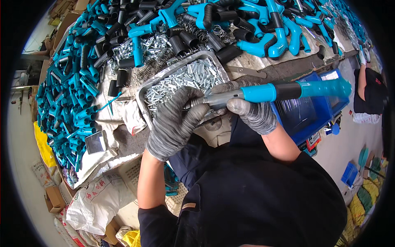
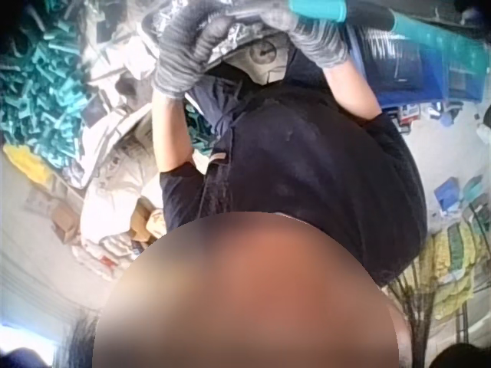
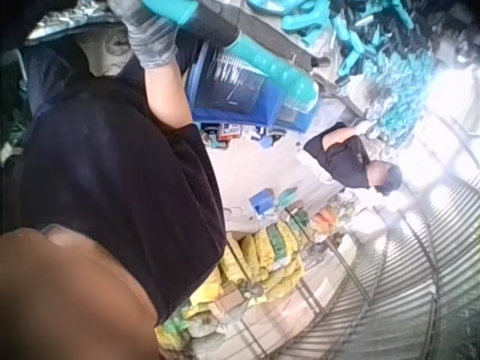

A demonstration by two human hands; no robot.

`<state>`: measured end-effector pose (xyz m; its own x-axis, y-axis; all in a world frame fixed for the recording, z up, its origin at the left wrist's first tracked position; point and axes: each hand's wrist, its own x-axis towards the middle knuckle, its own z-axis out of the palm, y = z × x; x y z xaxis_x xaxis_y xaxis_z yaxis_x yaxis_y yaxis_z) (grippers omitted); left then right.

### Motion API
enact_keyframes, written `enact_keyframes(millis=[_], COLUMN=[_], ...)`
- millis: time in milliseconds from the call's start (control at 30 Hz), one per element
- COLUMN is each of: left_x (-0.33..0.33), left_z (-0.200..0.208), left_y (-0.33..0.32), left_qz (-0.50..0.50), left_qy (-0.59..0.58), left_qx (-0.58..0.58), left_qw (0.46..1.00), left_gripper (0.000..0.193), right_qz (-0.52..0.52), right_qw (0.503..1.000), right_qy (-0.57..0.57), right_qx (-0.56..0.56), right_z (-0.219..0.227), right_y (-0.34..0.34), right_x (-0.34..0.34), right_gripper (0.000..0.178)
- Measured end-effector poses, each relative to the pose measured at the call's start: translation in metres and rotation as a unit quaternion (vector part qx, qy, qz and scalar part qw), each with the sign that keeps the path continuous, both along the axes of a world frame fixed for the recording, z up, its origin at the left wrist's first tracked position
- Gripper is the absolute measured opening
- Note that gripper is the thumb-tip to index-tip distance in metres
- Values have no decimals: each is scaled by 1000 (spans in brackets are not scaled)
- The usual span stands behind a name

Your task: The person assembles tool handles by inserting metal pins and springs into metal tubes and fitting them into plastic handle casings by hand.

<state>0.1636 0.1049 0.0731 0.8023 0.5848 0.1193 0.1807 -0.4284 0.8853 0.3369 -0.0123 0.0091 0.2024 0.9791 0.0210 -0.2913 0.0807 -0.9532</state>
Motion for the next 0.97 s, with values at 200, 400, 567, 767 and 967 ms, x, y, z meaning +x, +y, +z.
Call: enact_keyframes(millis=[200, 400, 567, 767, 967], left_x=[3, 1, 1, 3, 7], left_z=[1, 8, 23, 17, 10], left_y=[-7, -15, -16, -18, -19], left_qz=[-41, -9, 80, -18, -54], left_qy=[-101, -15, 23, -7, -66], left_qx=[161, 57, -323, 19, 163], left_qw=[981, 998, 943, 1000, 983], left_gripper=[21, 30, 64, 56, 72], right_qz=[2, -103, -95, -79, -76], right_qw=[990, 990, 995, 996, 991], right_qy=[139, 97, 43, 26, 106], right_qx=[-37, 2, 5, -29, -2], right_z=[-12, -10, 3, 5, 2], right_y=[-9, -5, -12, -17, -19], right_x=[2, -8, -8, -3, -3], right_gripper=[42, 28, 32, 46, 32])
